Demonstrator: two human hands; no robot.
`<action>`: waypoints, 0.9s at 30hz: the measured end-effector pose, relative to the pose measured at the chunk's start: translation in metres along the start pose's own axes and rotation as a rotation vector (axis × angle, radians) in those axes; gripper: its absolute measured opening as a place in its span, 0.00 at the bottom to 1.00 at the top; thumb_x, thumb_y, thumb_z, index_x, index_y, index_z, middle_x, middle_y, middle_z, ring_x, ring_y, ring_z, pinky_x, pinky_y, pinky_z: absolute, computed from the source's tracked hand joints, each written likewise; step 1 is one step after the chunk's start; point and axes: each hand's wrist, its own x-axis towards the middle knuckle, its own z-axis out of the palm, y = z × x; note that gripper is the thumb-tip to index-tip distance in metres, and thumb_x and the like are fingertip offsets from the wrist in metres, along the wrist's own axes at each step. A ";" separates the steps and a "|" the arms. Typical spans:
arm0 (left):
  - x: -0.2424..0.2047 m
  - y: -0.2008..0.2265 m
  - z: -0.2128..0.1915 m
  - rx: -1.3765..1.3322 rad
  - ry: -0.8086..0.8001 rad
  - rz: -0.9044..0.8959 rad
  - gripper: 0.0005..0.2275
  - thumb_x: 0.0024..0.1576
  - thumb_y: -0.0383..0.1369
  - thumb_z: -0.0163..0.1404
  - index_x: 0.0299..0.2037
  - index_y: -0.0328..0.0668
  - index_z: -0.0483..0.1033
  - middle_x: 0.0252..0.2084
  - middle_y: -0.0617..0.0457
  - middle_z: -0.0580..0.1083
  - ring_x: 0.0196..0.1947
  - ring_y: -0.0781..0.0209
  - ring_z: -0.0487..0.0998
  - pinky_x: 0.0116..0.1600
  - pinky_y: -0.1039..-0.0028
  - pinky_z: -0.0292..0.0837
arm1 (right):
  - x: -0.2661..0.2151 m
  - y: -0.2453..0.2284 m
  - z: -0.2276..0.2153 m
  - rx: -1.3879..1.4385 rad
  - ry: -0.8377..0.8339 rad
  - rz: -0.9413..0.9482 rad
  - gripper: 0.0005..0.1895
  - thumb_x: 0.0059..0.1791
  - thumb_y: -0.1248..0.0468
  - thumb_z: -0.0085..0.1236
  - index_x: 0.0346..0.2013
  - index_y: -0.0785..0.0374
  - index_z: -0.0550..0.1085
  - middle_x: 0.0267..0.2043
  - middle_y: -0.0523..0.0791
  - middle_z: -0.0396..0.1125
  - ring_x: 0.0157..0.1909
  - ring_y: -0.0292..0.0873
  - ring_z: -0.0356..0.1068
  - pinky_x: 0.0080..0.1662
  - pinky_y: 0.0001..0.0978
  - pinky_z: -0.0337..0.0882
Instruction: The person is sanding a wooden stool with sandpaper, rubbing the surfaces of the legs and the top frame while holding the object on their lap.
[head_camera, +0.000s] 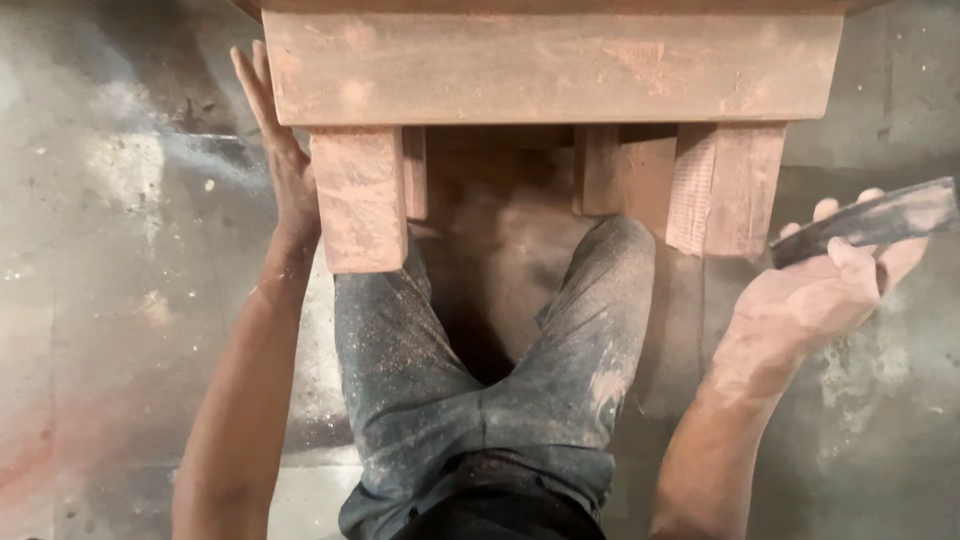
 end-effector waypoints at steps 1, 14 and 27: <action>0.001 -0.002 -0.003 0.094 -0.037 0.075 0.55 0.60 0.63 0.58 0.78 0.46 0.24 0.82 0.38 0.38 0.82 0.45 0.43 0.84 0.54 0.44 | 0.001 0.001 0.001 -0.001 -0.002 0.027 0.28 0.52 0.66 0.43 0.69 0.59 0.59 0.64 0.51 0.58 0.62 0.46 0.64 0.61 0.41 0.71; 0.012 0.000 0.014 -0.451 -0.297 -0.352 0.22 0.65 0.42 0.53 0.65 0.39 0.65 0.57 0.44 0.74 0.55 0.55 0.78 0.57 0.67 0.79 | -0.005 -0.010 0.045 -0.504 -0.274 -0.032 0.16 0.60 0.63 0.55 0.54 0.78 0.72 0.45 0.51 0.70 0.45 0.39 0.71 0.47 0.29 0.73; 0.123 0.055 0.002 -0.004 -0.230 0.173 0.30 0.62 0.46 0.58 0.64 0.32 0.59 0.56 0.36 0.70 0.56 0.47 0.76 0.53 0.57 0.79 | 0.007 -0.035 0.079 -0.671 -0.407 -0.157 0.19 0.55 0.64 0.63 0.52 0.79 0.73 0.44 0.46 0.72 0.45 0.35 0.70 0.46 0.28 0.73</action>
